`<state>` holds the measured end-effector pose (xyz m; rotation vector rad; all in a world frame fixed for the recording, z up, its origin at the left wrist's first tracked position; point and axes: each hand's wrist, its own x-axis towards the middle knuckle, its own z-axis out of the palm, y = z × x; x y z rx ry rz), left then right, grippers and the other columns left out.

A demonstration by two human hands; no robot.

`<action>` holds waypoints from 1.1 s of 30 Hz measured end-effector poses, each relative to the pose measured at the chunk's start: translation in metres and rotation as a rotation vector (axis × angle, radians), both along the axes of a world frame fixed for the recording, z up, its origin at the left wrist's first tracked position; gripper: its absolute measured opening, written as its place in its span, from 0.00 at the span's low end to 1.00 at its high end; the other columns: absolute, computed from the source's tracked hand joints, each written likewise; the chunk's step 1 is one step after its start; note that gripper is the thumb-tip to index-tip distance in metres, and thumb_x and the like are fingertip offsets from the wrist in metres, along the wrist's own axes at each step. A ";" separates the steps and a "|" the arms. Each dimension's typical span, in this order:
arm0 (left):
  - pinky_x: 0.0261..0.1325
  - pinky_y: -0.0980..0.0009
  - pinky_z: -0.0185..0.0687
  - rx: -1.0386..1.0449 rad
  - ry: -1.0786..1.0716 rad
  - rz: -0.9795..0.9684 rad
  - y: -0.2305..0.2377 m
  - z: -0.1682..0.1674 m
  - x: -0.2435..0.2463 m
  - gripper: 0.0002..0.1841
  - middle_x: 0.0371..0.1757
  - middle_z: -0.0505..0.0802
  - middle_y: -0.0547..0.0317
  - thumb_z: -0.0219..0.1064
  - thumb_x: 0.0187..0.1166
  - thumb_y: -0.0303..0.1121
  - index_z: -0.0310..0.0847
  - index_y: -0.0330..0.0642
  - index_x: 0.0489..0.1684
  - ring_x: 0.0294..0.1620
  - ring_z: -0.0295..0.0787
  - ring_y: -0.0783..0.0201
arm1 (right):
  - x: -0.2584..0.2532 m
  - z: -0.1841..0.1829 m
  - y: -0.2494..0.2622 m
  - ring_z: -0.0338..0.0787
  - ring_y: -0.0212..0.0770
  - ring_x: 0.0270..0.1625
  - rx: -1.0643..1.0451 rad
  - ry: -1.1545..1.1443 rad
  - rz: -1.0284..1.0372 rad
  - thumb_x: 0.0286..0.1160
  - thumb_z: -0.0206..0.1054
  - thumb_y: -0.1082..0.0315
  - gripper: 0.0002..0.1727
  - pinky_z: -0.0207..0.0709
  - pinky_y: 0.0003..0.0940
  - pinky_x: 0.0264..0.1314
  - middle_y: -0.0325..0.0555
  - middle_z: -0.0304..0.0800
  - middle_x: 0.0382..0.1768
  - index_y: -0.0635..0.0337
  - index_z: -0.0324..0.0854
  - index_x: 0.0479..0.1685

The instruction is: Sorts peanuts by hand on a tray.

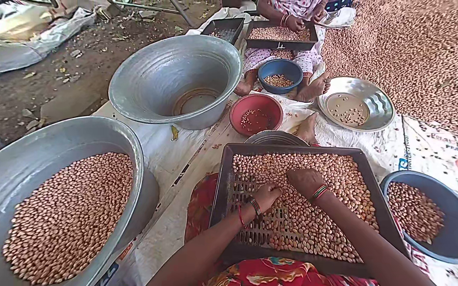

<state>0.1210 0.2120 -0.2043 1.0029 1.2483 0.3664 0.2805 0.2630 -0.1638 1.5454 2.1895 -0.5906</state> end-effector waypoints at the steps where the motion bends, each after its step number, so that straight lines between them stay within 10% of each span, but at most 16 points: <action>1: 0.26 0.78 0.64 -0.079 -0.061 0.088 -0.004 0.000 0.001 0.16 0.26 0.74 0.64 0.49 0.95 0.37 0.78 0.32 0.59 0.20 0.65 0.74 | -0.001 0.003 -0.002 0.88 0.72 0.65 -0.007 0.047 -0.035 0.93 0.47 0.64 0.22 0.73 0.69 0.65 0.71 0.89 0.60 0.67 0.80 0.70; 6: 0.11 0.82 0.53 -0.353 -0.398 0.459 -0.009 0.007 -0.010 0.24 0.15 0.75 0.69 0.39 0.96 0.51 0.74 0.46 0.37 0.08 0.59 0.78 | -0.019 0.034 -0.024 0.91 0.69 0.55 -0.160 0.358 0.122 0.92 0.54 0.63 0.21 0.77 0.67 0.61 0.69 0.91 0.54 0.67 0.79 0.72; 8: 0.11 0.83 0.53 -0.199 -0.292 0.468 0.001 0.015 -0.021 0.20 0.13 0.69 0.71 0.45 0.96 0.42 0.70 0.45 0.30 0.07 0.56 0.79 | -0.019 0.038 -0.029 0.92 0.69 0.55 -0.071 0.484 0.147 0.90 0.55 0.66 0.21 0.78 0.66 0.61 0.69 0.91 0.57 0.69 0.80 0.74; 10: 0.21 0.79 0.59 0.104 0.008 0.322 0.018 0.023 -0.041 0.16 0.19 0.70 0.67 0.50 0.95 0.36 0.77 0.35 0.39 0.14 0.61 0.76 | -0.012 0.033 -0.026 0.93 0.68 0.51 0.068 0.590 0.075 0.88 0.56 0.69 0.19 0.80 0.65 0.57 0.69 0.92 0.54 0.71 0.83 0.67; 13: 0.63 0.53 0.75 0.305 0.444 -0.072 0.045 0.043 -0.070 0.19 0.56 0.89 0.41 0.49 0.95 0.35 0.79 0.31 0.69 0.54 0.85 0.52 | -0.006 0.028 -0.015 0.92 0.65 0.49 0.106 0.606 -0.040 0.88 0.55 0.71 0.18 0.78 0.63 0.57 0.69 0.92 0.51 0.73 0.84 0.65; 15: 0.75 0.43 0.71 0.304 0.648 -0.264 0.053 0.047 -0.070 0.21 0.68 0.87 0.36 0.48 0.95 0.36 0.76 0.35 0.77 0.71 0.84 0.42 | -0.007 0.027 -0.012 0.92 0.65 0.52 0.075 0.582 -0.059 0.90 0.54 0.71 0.19 0.78 0.62 0.60 0.68 0.92 0.52 0.72 0.84 0.66; 20: 0.75 0.40 0.71 0.263 0.960 -0.436 0.069 0.052 -0.065 0.22 0.72 0.86 0.37 0.44 0.96 0.36 0.72 0.39 0.80 0.76 0.81 0.38 | -0.029 0.011 -0.012 0.87 0.64 0.70 -0.001 0.445 0.031 0.93 0.49 0.69 0.21 0.74 0.60 0.73 0.67 0.87 0.67 0.70 0.83 0.69; 33: 0.72 0.37 0.73 0.224 1.078 -0.602 0.084 0.053 -0.061 0.19 0.72 0.85 0.34 0.47 0.93 0.28 0.75 0.36 0.76 0.76 0.80 0.36 | -0.072 -0.031 -0.014 0.87 0.71 0.67 0.060 0.229 0.295 0.90 0.50 0.73 0.19 0.76 0.64 0.65 0.72 0.87 0.63 0.74 0.81 0.65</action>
